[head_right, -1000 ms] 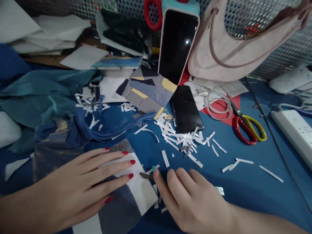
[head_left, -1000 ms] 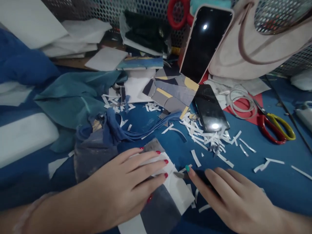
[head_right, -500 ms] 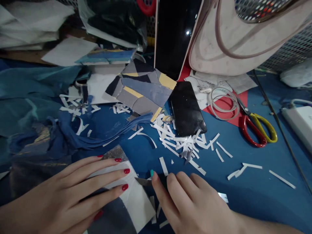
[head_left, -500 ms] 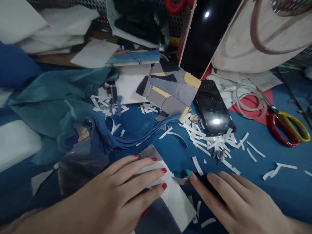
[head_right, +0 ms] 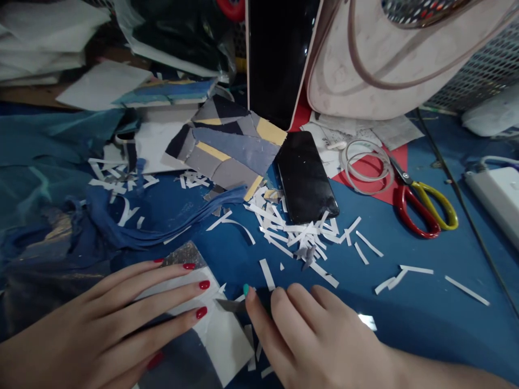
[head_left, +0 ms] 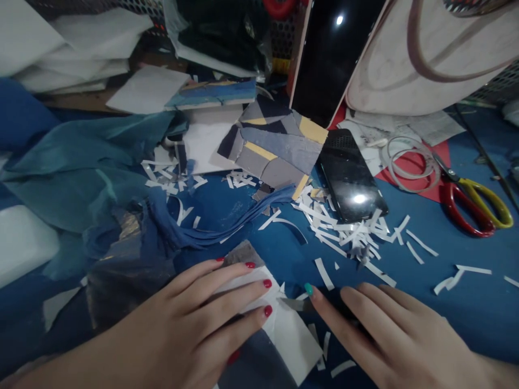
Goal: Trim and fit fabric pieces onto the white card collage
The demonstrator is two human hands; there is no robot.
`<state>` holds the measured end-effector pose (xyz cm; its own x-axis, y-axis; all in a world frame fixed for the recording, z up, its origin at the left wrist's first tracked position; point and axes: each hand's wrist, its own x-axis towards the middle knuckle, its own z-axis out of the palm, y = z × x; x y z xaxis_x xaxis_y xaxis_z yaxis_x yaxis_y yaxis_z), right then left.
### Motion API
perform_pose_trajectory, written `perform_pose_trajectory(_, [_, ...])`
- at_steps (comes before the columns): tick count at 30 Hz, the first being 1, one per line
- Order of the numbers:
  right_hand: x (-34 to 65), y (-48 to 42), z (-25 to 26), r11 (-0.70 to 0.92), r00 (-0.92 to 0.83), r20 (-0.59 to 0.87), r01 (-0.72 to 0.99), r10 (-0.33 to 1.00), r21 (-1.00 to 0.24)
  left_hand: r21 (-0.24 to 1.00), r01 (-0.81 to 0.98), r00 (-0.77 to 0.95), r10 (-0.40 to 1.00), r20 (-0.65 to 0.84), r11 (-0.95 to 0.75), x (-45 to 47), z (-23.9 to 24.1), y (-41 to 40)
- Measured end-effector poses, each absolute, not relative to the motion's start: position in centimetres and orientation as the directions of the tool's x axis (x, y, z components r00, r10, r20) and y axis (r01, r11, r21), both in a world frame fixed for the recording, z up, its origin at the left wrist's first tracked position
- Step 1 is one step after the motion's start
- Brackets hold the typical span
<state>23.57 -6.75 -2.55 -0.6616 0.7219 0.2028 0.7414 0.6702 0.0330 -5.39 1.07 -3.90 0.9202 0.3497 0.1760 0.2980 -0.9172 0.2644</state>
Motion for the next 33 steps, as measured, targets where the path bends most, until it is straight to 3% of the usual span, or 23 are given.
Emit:
perform_pose_trajectory(11, [23.4, -5.6, -1.5, 0.649, -0.644, 0.179, 0.76, 0.744, 0.04, 0.29, 0.309, 0.908, 0.372, 0.195, -0.906, -5.5, -4.5, 0.8])
perform_pose_trajectory(17, [23.5, -6.0, -2.2, 0.611, -0.593, 0.254, 0.792, 0.764, 0.011, 0.309, 0.31, 0.908, 0.377, 0.185, -0.899, -5.6, -4.6, 0.7])
perform_pose_trajectory(33, [23.6, -5.9, -1.9, 0.642, -0.625, 0.216, 0.766, 0.75, -0.013, 0.313, 0.298, 0.907, 0.37, 0.202, -0.902, -5.4, -4.5, 0.9])
